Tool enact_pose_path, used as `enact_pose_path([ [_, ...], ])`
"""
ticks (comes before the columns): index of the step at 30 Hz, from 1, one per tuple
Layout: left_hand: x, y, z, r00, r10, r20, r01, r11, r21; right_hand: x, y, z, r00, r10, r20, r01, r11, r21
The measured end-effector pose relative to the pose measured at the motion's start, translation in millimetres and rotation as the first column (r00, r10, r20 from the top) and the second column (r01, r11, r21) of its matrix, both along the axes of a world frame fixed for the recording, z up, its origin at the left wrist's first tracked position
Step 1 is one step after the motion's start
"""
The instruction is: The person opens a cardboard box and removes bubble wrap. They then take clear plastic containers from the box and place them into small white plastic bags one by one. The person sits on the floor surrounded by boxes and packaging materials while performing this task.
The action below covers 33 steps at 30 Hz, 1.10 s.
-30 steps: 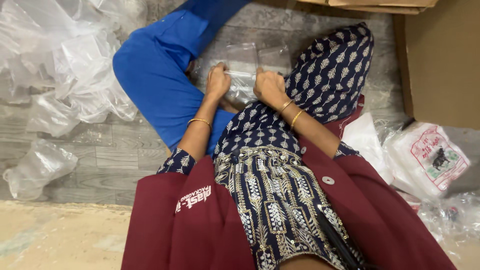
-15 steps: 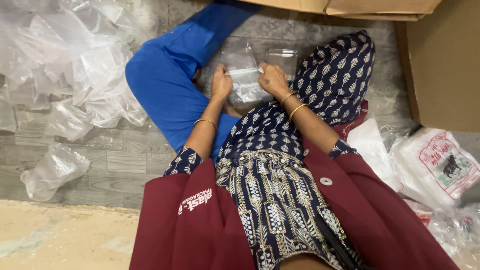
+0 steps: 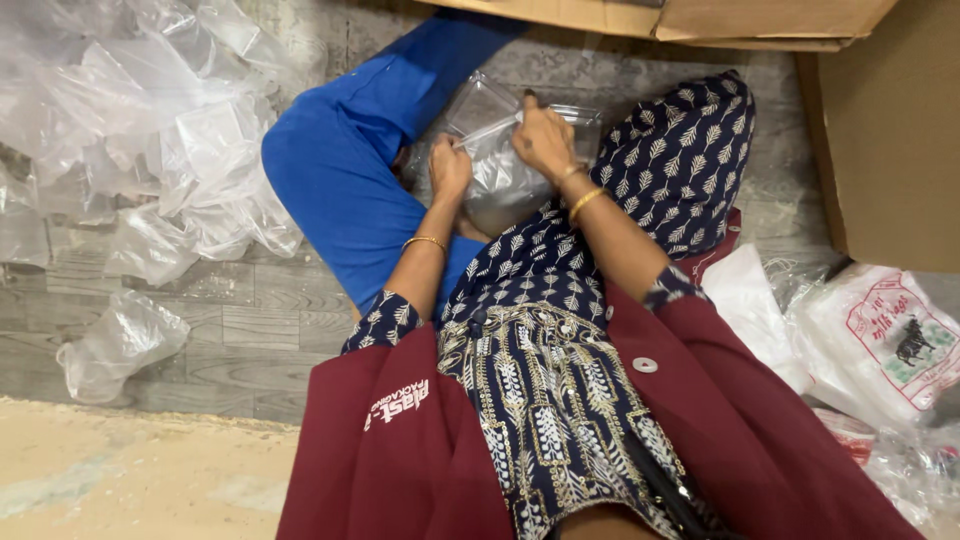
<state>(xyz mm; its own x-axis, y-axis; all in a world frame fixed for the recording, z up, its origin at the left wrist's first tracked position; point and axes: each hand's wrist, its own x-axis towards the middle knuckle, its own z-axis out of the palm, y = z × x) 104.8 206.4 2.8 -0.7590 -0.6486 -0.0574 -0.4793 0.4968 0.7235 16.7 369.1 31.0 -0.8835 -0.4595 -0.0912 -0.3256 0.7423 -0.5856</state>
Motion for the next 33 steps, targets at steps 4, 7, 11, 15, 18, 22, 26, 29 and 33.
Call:
enact_pose_path([
  [4,-5,-2,0,0.999,0.020,-0.047,-0.017,0.997,0.081,-19,-14,7,0.997,0.073,-0.015,-0.072,0.997,0.034],
  [7,-4,-5,12,0.969,0.073,-0.237,-0.025,0.979,0.200,-13,-13,25,0.973,-0.008,0.229,-0.001,0.999,0.037],
  [11,13,4,55,0.853,0.142,-0.502,0.193,0.808,0.556,16,28,68,0.955,0.011,0.295,0.109,0.915,-0.389],
  [15,45,50,90,0.823,0.033,-0.567,0.475,0.508,0.718,44,126,117,0.900,0.079,0.428,0.191,0.812,-0.552],
  [18,59,111,97,0.889,0.132,-0.439,0.442,0.003,0.897,71,206,138,0.868,-0.082,0.489,0.328,0.835,-0.441],
  [22,34,191,89,0.984,-0.112,-0.138,0.118,-0.172,0.978,107,279,128,0.753,-0.157,0.639,0.587,0.598,-0.545],
  [26,-7,214,81,0.925,-0.379,0.034,0.095,0.315,0.944,120,285,84,0.666,-0.275,0.694,0.734,0.412,-0.540],
  [29,-5,195,84,0.885,-0.383,-0.264,0.329,0.114,0.937,113,268,77,0.735,-0.268,0.623,0.658,0.505,-0.558],
  [33,29,165,116,0.622,-0.649,-0.437,0.365,-0.253,0.896,85,217,113,0.890,-0.222,0.398,0.428,0.705,-0.565],
])
